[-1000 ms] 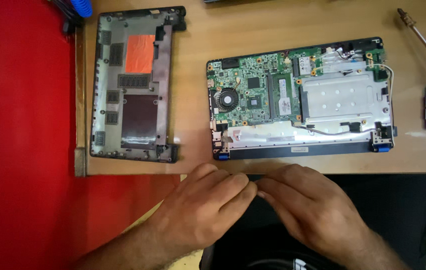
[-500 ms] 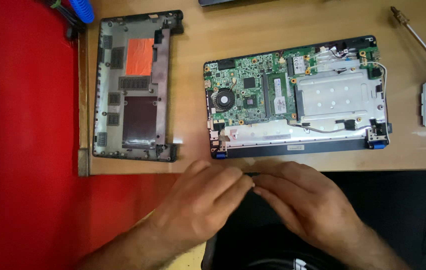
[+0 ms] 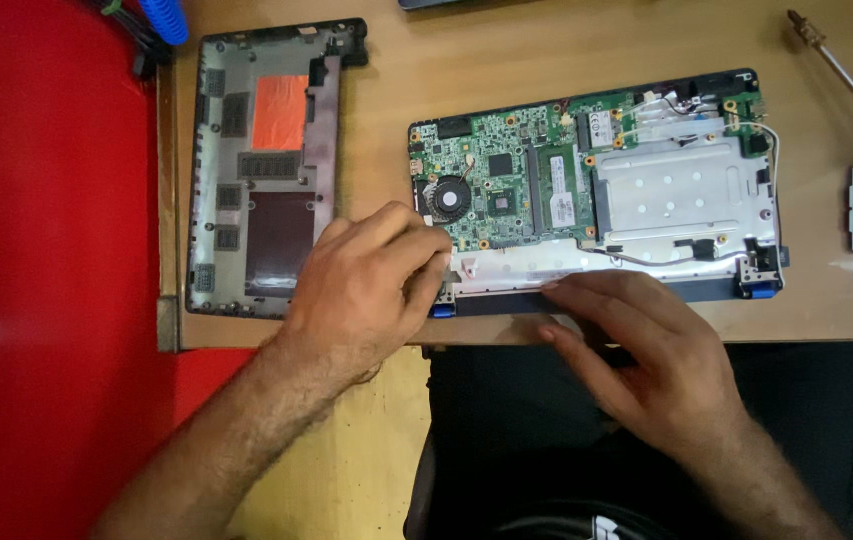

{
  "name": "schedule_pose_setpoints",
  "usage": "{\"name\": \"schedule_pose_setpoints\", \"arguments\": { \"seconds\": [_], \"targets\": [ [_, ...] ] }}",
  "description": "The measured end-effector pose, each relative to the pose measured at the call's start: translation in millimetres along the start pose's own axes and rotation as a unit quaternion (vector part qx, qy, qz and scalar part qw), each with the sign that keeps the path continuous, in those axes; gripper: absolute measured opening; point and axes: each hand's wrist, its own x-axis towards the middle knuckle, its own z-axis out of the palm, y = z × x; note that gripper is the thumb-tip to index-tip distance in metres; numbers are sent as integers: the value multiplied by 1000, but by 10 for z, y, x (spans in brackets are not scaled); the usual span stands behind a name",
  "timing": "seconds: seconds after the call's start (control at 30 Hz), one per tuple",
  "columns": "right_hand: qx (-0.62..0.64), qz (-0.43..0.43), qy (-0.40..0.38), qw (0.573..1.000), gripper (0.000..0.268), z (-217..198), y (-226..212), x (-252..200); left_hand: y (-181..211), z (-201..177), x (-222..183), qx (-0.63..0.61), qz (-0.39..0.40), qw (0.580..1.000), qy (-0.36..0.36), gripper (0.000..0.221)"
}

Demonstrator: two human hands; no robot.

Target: The person is repairing a disassembled laptop on a workbench. They remove the back cover, inspect the internal components, and use a small tool to adjust or clean parts of the motherboard. The person then handles a small black component, possibly a battery or connector, before placing it back into the laptop chassis.

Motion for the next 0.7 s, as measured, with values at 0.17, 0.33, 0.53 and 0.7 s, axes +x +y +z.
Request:
{"name": "schedule_pose_setpoints", "arguments": {
  "seconds": [0.17,0.33,0.53,0.7],
  "targets": [
    [7,-16,4,1000,33,1,15,43,38,-11,97,-7,-50,998,-39,14],
    [15,-6,9,1000,31,8,17,48,12,80,133,13,-44,999,-2,11],
    [20,-5,5,1000,30,10,54,41,6,125,158,30,-52,998,0,10],
    [30,-8,10,999,28,17,82,32,25,122,182,53,-43,998,3,10]
  ]
}}
